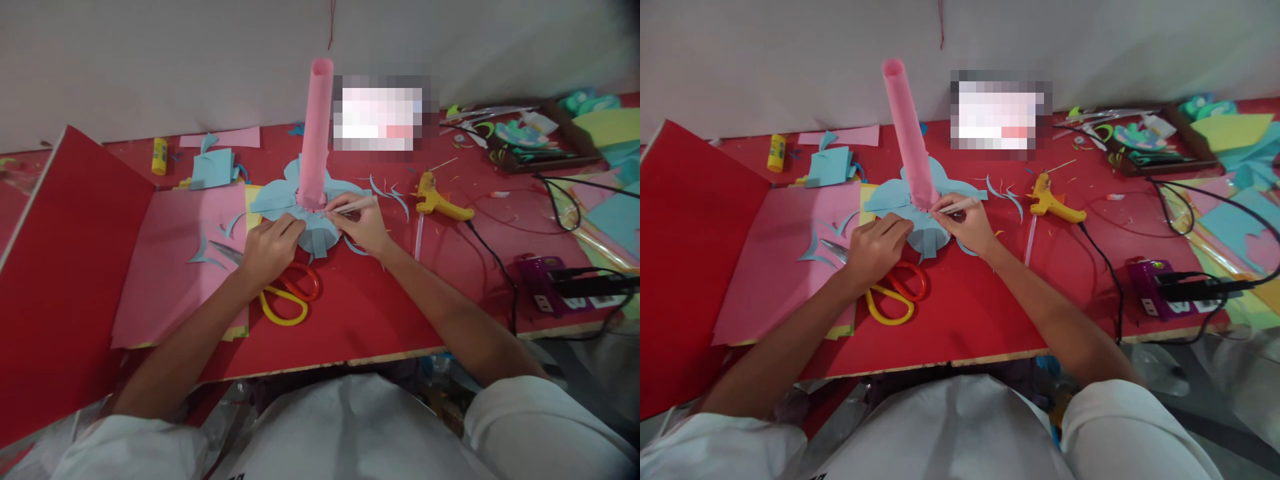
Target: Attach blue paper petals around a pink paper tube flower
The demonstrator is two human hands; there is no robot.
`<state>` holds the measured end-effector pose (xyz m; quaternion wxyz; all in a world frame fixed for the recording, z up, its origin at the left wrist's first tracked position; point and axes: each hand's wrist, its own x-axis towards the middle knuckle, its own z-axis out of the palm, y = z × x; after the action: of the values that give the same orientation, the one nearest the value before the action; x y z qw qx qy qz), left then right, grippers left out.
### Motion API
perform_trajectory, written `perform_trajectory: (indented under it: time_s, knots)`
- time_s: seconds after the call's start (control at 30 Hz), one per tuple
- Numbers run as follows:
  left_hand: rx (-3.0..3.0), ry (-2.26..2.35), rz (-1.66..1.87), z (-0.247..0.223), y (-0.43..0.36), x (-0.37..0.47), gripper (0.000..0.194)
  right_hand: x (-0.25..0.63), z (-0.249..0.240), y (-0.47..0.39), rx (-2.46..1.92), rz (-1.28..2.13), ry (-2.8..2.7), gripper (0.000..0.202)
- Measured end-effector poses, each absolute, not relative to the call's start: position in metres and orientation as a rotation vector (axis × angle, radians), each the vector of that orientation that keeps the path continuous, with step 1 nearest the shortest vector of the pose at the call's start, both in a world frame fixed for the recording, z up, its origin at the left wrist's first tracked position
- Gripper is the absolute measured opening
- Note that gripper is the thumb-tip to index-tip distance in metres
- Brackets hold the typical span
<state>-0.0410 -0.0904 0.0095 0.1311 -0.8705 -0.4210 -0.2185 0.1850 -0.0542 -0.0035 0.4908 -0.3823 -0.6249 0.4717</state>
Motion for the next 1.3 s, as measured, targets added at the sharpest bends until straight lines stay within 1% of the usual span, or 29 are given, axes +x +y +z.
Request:
perform_trajectory:
  time_s: [0.1,0.2,0.3,0.4,0.47,0.63,0.9,1.0,1.17,1.3]
  knots:
    - [-2.520,-1.403,-0.400,0.007,-0.091,-0.038,0.029,0.186,-0.011,-0.052,-1.014,1.049,-1.593,0.027]
    - [-2.567,-1.425,-0.320,0.008,-0.091,-0.037,0.039,0.186,-0.016,-0.051,-1.098,0.986,-1.663,0.022]
    - [-2.644,-1.377,-0.265,0.009,-0.090,-0.038,0.037,0.186,-0.016,-0.051,-1.104,0.945,-1.752,0.025]
    - [-2.692,-1.364,-0.251,0.009,-0.089,-0.038,0.035,0.186,-0.015,-0.051,-1.102,0.919,-1.825,0.030]
    - [-2.701,-1.350,-0.258,0.008,-0.088,-0.039,0.036,0.185,-0.014,-0.050,-1.102,0.886,-1.868,0.030]
    - [-2.691,-1.337,-0.223,0.008,-0.088,-0.039,0.039,0.183,-0.016,-0.049,-1.108,0.793,-1.956,0.019]
    - [-2.737,-1.406,-0.226,0.011,-0.088,-0.038,0.038,0.180,-0.015,-0.051,-1.196,0.724,-1.931,0.007]
    - [-2.730,-1.416,-0.234,0.010,-0.089,-0.038,0.037,0.181,-0.014,-0.051,-1.179,0.749,-1.899,0.011]
    - [-2.682,-1.448,-0.268,0.009,-0.091,-0.037,0.042,0.183,-0.015,-0.050,-1.118,0.845,-1.839,0.032]
    - [-2.698,-1.430,-0.171,0.010,-0.090,-0.037,0.044,0.183,-0.018,-0.048,-1.101,0.834,-1.889,0.030]
